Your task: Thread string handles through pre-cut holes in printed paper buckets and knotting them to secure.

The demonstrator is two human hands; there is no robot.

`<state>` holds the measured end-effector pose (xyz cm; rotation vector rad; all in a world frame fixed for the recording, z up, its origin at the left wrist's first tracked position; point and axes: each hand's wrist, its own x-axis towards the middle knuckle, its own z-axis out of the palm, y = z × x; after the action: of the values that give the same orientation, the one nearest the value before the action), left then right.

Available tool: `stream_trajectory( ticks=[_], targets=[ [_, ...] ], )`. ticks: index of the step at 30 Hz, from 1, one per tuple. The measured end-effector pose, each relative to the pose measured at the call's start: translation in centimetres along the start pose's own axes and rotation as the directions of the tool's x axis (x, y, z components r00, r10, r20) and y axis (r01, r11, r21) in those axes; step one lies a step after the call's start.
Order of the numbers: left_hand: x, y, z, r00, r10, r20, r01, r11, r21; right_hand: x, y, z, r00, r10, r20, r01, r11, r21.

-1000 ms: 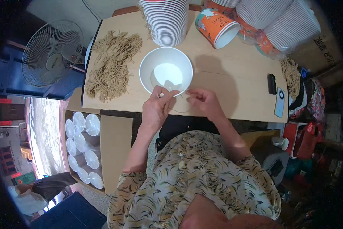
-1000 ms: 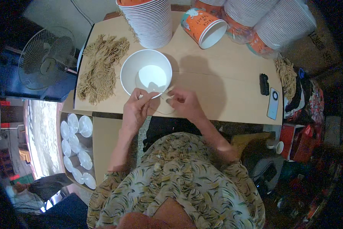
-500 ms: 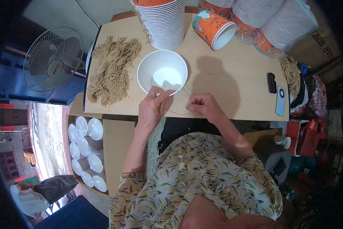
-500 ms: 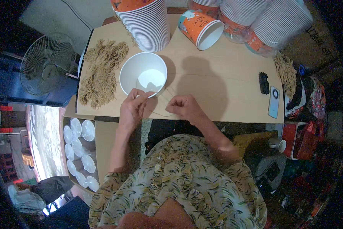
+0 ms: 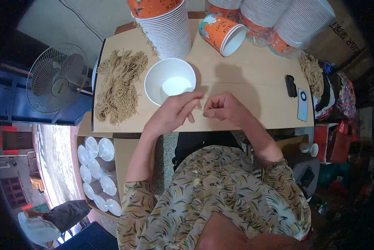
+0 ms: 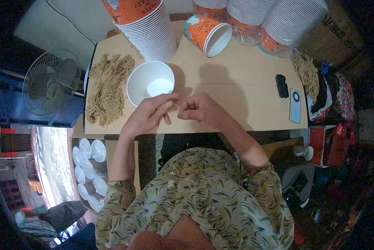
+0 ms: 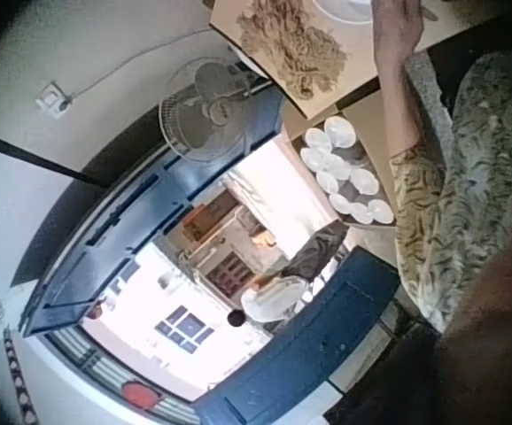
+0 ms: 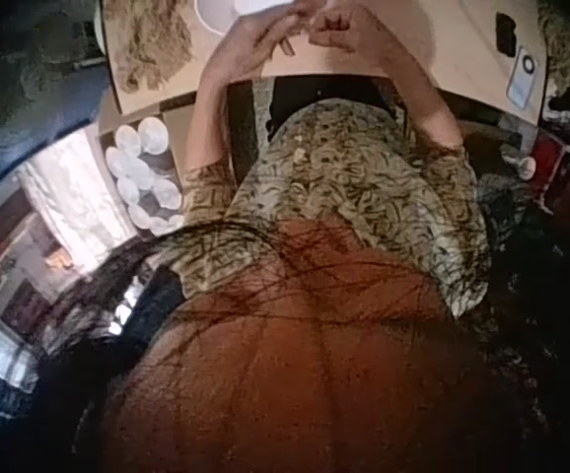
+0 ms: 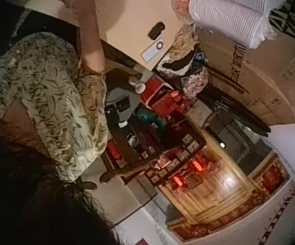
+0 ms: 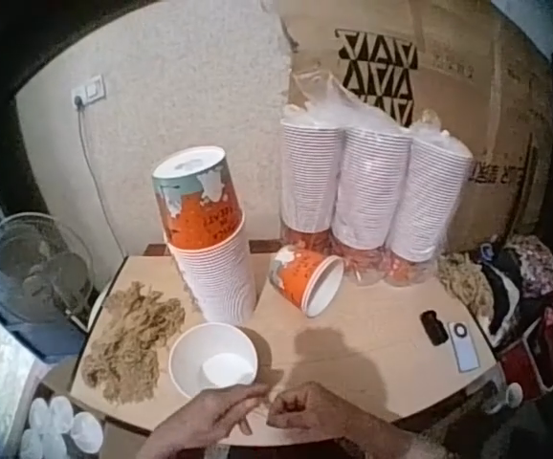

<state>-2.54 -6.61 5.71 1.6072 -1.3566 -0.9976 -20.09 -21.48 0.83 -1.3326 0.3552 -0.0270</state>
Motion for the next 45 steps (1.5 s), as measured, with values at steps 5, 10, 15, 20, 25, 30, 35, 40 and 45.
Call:
stream_trajectory(
  ticks=[5,10,15,20,25,30,35,40,45],
  targets=[
    [0.9,-1.9,-0.9,0.966,-0.103,0.235,0.150,0.970,-0.192,0.0,0.4,-0.9,0.998,0.057,0.033,-0.062,0.981,0.186],
    [1.1,-2.0,-0.2,0.975,-0.146,0.170,0.196,0.923,-0.332,-0.4,1.0,0.0,0.969,-0.136,-0.209,0.181,0.959,0.219],
    [1.0,-2.0,0.5,0.975,-0.180,0.126,0.213,0.916,-0.339,-1.2,0.8,1.3,0.848,-0.403,-0.343,0.357,0.915,-0.191],
    [1.2,-2.2,0.8,0.981,-0.171,0.095,0.193,0.926,-0.326,-1.6,0.3,1.8,0.798,-0.541,-0.266,0.353,0.777,-0.522],
    [1.4,-2.7,0.9,0.982,-0.149,0.112,0.179,0.924,-0.339,-1.2,1.0,1.3,0.765,-0.571,-0.297,0.358,0.760,-0.542],
    [1.4,-3.1,0.7,0.982,-0.146,0.122,0.182,0.904,-0.387,-1.0,0.8,1.3,0.775,-0.551,-0.309,0.398,0.806,-0.437],
    [1.4,-3.8,0.8,0.990,-0.085,0.110,0.125,0.888,-0.442,-1.2,-0.3,1.0,0.864,-0.430,-0.263,0.289,0.850,-0.440],
    [1.3,-3.3,0.4,0.991,-0.095,0.097,0.127,0.901,-0.415,-0.5,-0.6,0.9,0.882,-0.383,-0.276,0.274,0.891,-0.363],
    [1.2,-3.9,0.5,0.995,-0.077,0.056,0.095,0.889,-0.447,0.2,-0.3,0.4,0.913,-0.327,-0.245,0.265,0.930,-0.254]
  ],
)
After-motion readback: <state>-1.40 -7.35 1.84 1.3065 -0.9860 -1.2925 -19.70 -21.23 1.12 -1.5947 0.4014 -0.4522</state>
